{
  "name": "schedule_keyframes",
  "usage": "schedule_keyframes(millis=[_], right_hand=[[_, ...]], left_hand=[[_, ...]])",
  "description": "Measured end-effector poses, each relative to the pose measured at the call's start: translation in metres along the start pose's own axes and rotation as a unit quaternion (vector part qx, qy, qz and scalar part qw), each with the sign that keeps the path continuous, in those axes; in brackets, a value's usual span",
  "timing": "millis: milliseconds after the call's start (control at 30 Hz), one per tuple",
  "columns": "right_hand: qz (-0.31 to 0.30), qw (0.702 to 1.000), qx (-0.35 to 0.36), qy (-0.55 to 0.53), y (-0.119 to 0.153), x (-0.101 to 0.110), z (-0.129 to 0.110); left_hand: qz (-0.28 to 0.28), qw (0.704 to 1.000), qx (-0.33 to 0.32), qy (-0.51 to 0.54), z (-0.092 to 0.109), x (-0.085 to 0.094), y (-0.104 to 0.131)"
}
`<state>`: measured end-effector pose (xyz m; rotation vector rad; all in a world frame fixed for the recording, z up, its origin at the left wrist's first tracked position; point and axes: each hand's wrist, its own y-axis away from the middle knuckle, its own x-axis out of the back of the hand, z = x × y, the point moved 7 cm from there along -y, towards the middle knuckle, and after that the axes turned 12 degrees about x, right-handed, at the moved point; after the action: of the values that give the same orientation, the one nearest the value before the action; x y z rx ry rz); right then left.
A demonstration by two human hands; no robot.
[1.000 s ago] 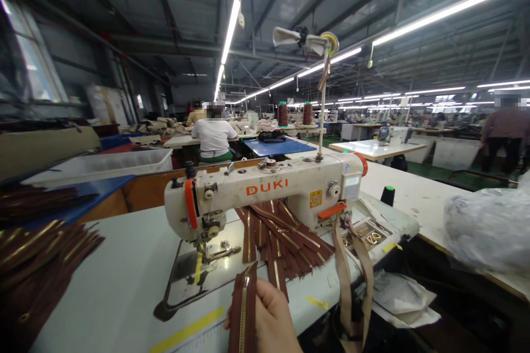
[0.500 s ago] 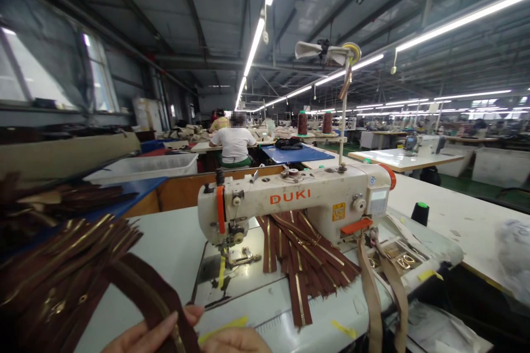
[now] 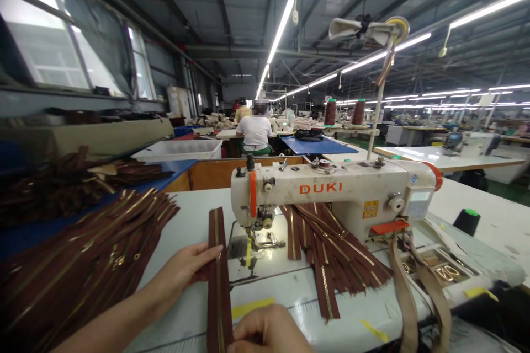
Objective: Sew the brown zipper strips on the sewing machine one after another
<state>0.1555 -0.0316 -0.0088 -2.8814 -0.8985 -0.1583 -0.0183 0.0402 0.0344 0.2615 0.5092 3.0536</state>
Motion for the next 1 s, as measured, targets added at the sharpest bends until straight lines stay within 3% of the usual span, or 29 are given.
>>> schedule_keyframes(millis=[133, 300, 400, 467, 567, 667, 1000], right_hand=[[0.059, 0.967, 0.06, 0.241, -0.032, 0.018, -0.029], [0.068, 0.924, 0.07, 0.369, -0.059, 0.029, -0.024], [0.061, 0.915, 0.088, 0.388, -0.06, 0.03, -0.022], [0.048, 0.914, 0.088, 0.393, -0.06, 0.03, -0.021], [0.027, 0.919, 0.085, 0.385, -0.062, 0.032, -0.022], [0.014, 0.923, 0.08, 0.377, -0.064, 0.035, -0.023], [0.044, 0.909, 0.109, 0.401, -0.055, 0.038, -0.027]], left_hand=[[0.05, 0.997, -0.062, -0.025, 0.021, 0.001, -0.034], [0.109, 0.98, -0.139, -0.091, 0.033, -0.004, -0.062], [0.147, 0.959, -0.188, -0.152, 0.025, -0.006, -0.052], [0.139, 0.949, -0.212, -0.188, 0.017, -0.011, -0.037], [0.077, 0.928, -0.248, -0.267, 0.007, -0.028, -0.012], [0.017, 0.883, -0.268, -0.385, -0.001, -0.047, 0.002], [0.059, 0.831, -0.278, -0.478, -0.008, -0.05, 0.0]])
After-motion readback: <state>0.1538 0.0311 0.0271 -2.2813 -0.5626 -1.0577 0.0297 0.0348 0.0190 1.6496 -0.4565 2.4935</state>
